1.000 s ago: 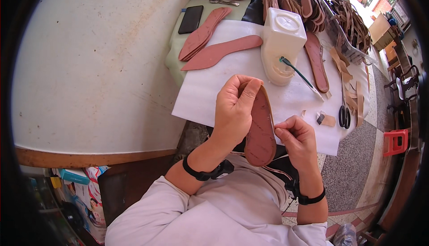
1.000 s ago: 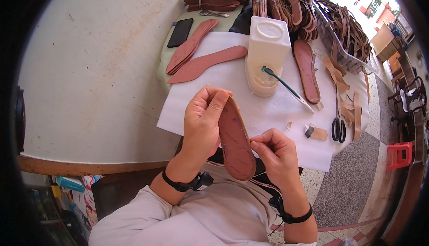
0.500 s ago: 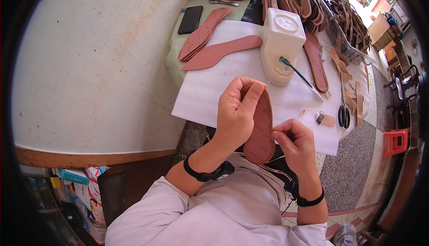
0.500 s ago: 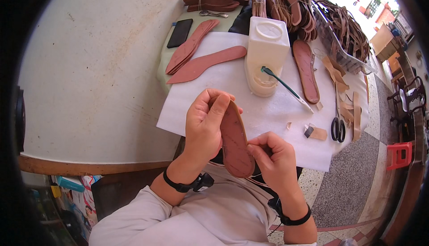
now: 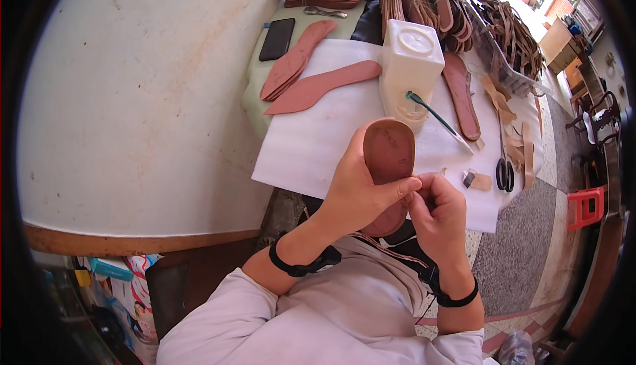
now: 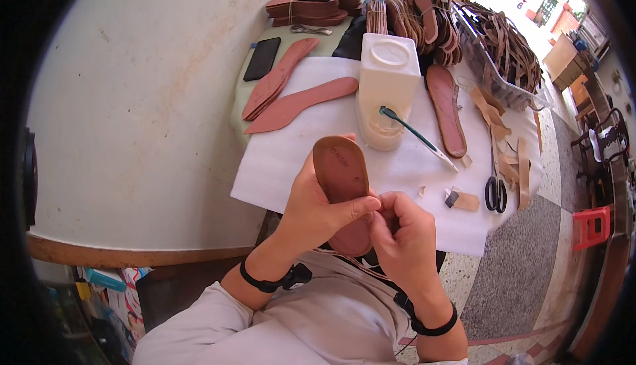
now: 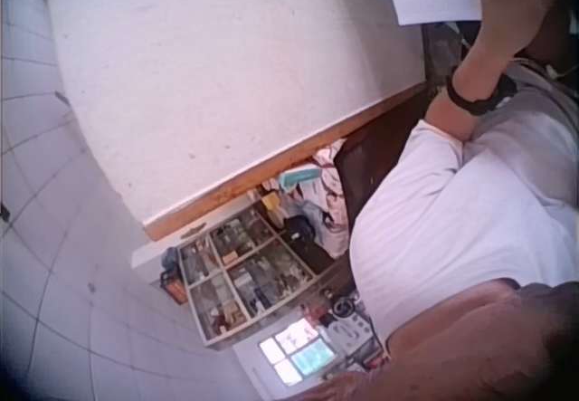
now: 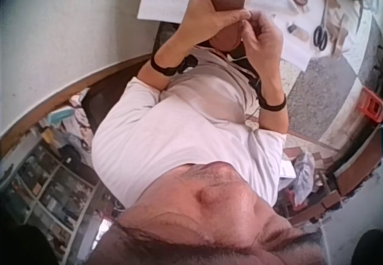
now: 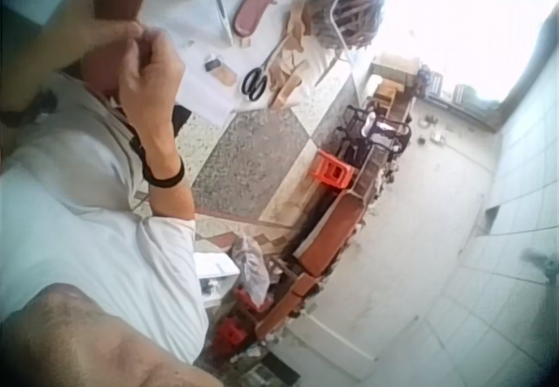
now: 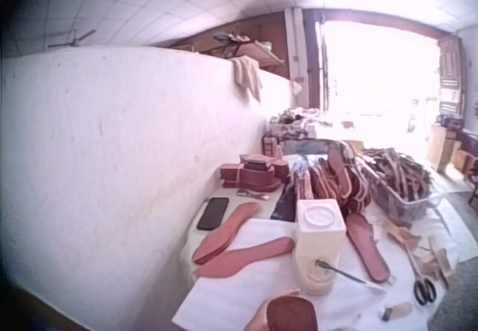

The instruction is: The worker is preparing shoe insoles by applying adhesive and trimming edges.

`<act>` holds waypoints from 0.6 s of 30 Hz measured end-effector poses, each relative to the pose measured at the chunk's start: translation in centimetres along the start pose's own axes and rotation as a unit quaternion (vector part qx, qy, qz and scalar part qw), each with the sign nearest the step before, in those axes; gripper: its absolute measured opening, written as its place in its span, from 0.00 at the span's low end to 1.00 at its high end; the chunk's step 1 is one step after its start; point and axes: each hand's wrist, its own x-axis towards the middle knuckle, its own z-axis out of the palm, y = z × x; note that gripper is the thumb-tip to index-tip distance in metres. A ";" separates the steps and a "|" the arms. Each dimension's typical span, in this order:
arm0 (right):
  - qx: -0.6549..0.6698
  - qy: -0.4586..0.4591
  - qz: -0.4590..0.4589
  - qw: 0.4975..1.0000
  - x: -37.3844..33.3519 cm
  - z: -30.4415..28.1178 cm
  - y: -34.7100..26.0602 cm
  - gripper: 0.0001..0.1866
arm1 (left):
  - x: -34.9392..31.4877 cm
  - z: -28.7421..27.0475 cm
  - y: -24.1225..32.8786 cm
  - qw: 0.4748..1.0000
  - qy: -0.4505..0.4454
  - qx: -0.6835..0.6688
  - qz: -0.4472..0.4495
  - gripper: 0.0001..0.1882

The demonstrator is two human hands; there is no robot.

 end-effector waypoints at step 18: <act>0.199 -0.048 0.091 0.975 0.1 -1.9 1.4 0.04 | 0.3 -0.5 -1.0 0.993 0.013 -0.099 -0.062 0.15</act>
